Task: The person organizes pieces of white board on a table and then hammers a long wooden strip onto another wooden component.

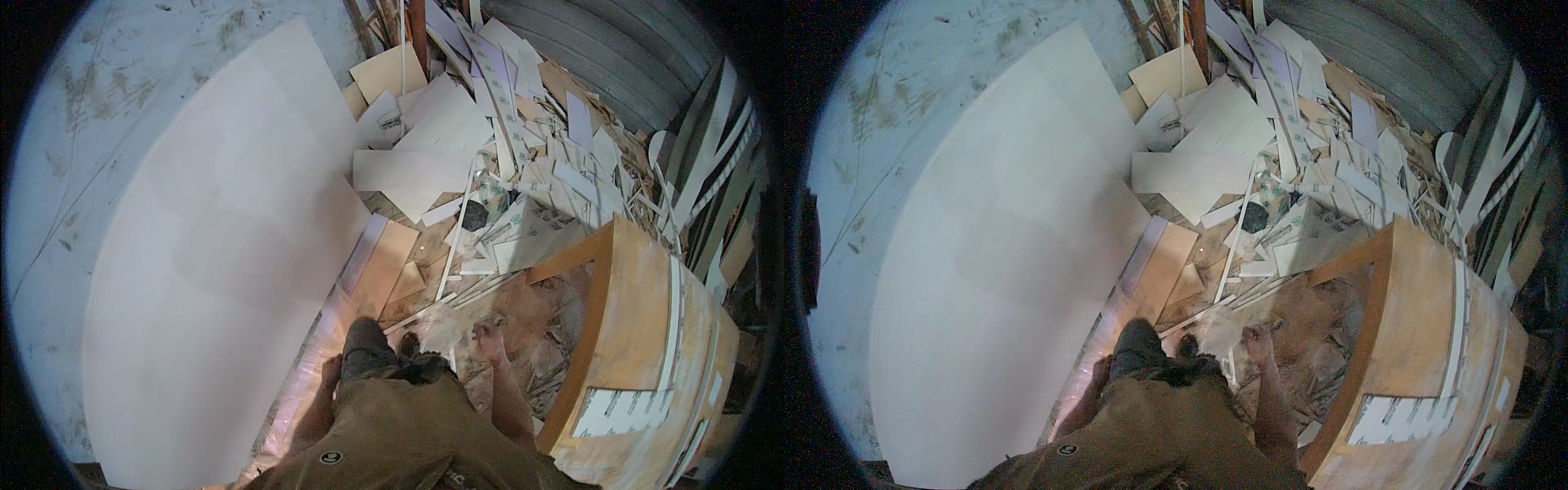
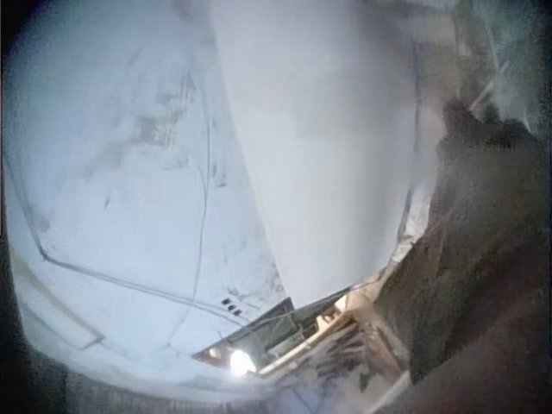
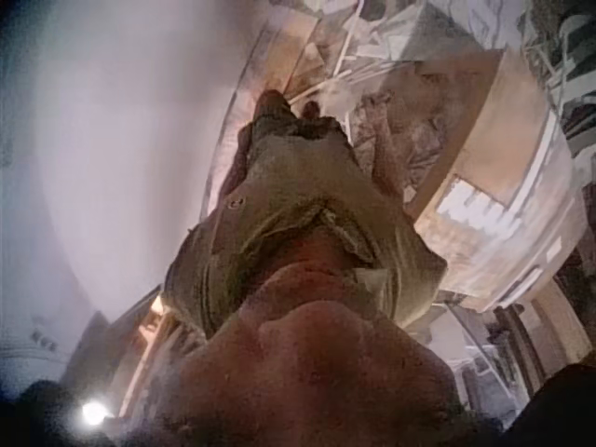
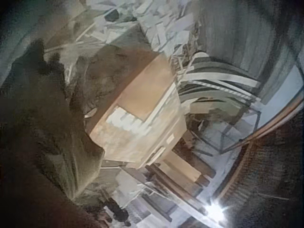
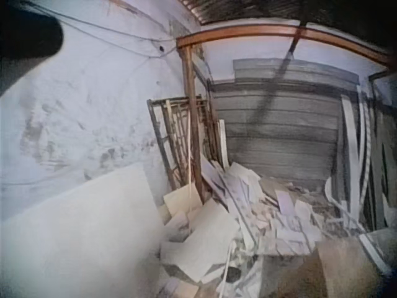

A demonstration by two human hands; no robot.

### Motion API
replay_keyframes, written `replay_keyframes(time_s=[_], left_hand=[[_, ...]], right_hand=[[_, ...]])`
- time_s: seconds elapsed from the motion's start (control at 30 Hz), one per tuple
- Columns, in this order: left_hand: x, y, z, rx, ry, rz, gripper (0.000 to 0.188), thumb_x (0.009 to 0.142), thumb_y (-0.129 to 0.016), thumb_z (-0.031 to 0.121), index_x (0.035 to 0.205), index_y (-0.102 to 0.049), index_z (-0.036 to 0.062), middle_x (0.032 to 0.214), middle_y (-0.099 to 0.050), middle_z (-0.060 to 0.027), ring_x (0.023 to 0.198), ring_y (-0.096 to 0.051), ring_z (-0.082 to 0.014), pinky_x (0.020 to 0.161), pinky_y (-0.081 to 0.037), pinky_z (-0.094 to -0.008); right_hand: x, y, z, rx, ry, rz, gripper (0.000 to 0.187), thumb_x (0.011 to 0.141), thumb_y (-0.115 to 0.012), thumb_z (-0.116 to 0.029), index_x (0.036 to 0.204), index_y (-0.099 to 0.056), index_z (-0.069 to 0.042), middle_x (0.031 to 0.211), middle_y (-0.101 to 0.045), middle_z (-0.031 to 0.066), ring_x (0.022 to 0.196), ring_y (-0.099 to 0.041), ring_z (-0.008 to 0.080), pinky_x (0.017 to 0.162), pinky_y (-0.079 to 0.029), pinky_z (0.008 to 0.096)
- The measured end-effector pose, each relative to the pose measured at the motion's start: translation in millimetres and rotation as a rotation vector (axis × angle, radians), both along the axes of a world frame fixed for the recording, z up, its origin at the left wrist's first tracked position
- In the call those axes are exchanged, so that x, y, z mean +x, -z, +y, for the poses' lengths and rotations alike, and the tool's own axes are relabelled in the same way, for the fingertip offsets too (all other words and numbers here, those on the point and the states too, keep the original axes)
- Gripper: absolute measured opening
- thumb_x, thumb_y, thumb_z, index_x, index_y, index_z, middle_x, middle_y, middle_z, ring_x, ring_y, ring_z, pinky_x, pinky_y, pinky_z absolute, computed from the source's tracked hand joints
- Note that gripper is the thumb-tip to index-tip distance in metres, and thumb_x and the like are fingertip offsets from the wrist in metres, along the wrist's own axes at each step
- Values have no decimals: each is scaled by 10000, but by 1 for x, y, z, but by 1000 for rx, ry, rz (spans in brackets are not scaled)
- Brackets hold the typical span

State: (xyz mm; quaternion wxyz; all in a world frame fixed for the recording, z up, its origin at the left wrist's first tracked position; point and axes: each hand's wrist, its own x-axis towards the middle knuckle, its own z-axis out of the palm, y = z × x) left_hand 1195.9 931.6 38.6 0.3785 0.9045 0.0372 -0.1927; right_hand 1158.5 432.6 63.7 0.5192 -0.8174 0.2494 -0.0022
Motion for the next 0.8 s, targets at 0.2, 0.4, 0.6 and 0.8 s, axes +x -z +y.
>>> replay_keyframes(time_s=[0.2,0.4,0.6,0.8], left_hand=[[224,-2,-65,121,397,261,396,854,-554,402,981,-692,54,926,-684,-179,867,-653,-333,828,-501,-412],[441,63,-146,385,999,196,347,831,-603,405,906,-673,74,928,-658,-162,897,-612,-334,796,-499,-426],[719,97,-319,447,987,45,461,842,-569,471,960,-671,37,1011,-650,-201,1002,-605,-342,895,-448,-480],[982,79,-481,314,476,-162,529,870,-535,404,1241,-507,29,1252,-520,-237,1154,-499,-396,977,-414,-470]], right_hand=[[93,-67,-63,319,283,-159,230,922,-554,-217,948,-646,-8,917,-649,49,752,-620,181,681,-472,294],[66,-16,-63,417,674,78,195,908,-572,-189,892,-619,-1,828,-629,74,735,-572,171,638,-458,326],[148,-20,-74,376,610,500,185,896,-580,-173,948,-624,0,858,-638,98,724,-594,198,619,-482,333],[246,-53,-154,334,647,608,201,885,-588,-156,1004,-629,1,888,-647,122,712,-616,225,599,-505,341]])
